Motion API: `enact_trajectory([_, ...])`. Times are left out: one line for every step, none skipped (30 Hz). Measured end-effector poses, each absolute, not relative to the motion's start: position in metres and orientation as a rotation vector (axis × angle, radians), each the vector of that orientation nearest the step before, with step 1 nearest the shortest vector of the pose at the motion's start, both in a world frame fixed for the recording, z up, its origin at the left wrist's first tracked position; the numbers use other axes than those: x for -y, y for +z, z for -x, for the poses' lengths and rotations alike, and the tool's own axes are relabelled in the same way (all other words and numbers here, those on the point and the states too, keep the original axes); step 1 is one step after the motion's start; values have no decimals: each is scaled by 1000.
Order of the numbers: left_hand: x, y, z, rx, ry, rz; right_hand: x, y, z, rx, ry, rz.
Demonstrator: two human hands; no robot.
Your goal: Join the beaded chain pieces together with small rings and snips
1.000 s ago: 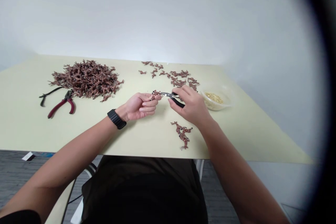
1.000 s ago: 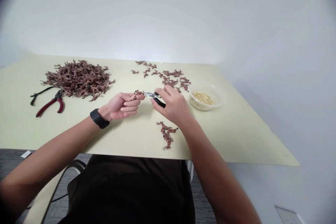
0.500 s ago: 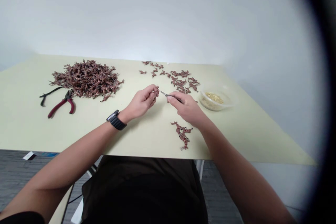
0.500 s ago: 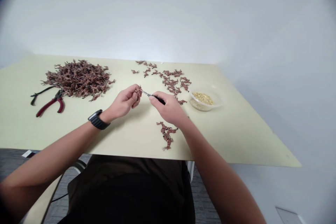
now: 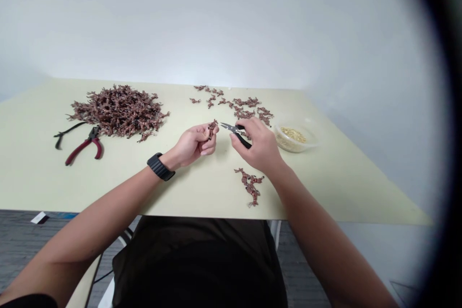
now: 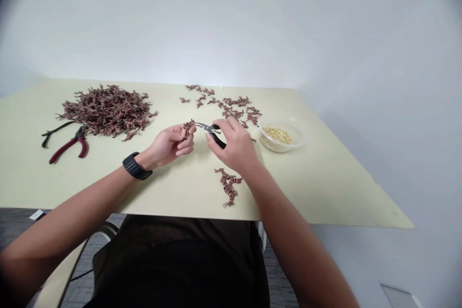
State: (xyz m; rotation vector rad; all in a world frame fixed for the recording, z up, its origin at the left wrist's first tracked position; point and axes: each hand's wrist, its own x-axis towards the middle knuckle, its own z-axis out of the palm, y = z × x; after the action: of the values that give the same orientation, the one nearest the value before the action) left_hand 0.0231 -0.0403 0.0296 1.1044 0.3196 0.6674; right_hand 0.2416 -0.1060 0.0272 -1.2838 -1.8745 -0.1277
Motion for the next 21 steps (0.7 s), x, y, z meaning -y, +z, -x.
enact_trajectory([41, 30, -23, -315, 644, -1082, 106, 27, -242, 1894, -141, 1278])
enact_trajectory([41, 31, -22, -309, 624, -1066, 106, 27, -243, 1910, -147, 1271])
enact_trajectory([42, 31, -22, -304, 608, -1052, 106, 28, -243, 1922, -148, 1262])
enact_trajectory([42, 32, -22, -298, 595, -1042, 106, 28, -243, 1932, -143, 1252])
enact_trajectory([42, 32, -22, -292, 584, -1033, 106, 29, -243, 1940, -135, 1242])
enact_trajectory([42, 32, -22, -287, 574, -1025, 106, 29, -243, 1947, -128, 1234])
enact_trajectory([42, 32, -22, -282, 567, -1018, 106, 30, -244, 1954, -120, 1227])
enact_trajectory([42, 32, -21, -279, 559, -1012, 106, 30, -244, 1959, -113, 1223])
enact_trajectory([42, 31, -21, -277, 552, -1008, 106, 30, -244, 1963, -109, 1222])
enact_trajectory([41, 31, -21, -277, 546, -1005, 107, 30, -245, 1964, -107, 1223])
enact_trajectory([41, 31, -21, -277, 541, -1001, 107, 30, -245, 1964, -109, 1225])
enact_trajectory([41, 30, -20, -277, 535, -998, 107, 30, -246, 1965, -111, 1227])
enact_trajectory([41, 30, -20, -276, 529, -994, 107, 30, -246, 1966, -115, 1227])
enact_trajectory([40, 29, -20, -274, 523, -988, 107, 30, -246, 1966, -120, 1224])
enact_trajectory([40, 29, -20, -273, 516, -981, 107, 30, -247, 1966, -124, 1219])
enact_trajectory([40, 29, -19, -272, 511, -972, 106, 29, -247, 1967, -128, 1215])
enact_trajectory([40, 29, -19, -269, 506, -961, 106, 29, -247, 1968, -131, 1212])
enact_trajectory([40, 29, -18, -265, 501, -948, 106, 29, -247, 1970, -132, 1211])
enact_trajectory([40, 30, -18, -259, 495, -933, 106, 29, -248, 1973, -133, 1210])
enact_trajectory([40, 30, -17, -251, 487, -916, 106, 30, -248, 1976, -133, 1210])
enact_trajectory([40, 31, -17, -242, 477, -898, 107, 30, -249, 1979, -133, 1210])
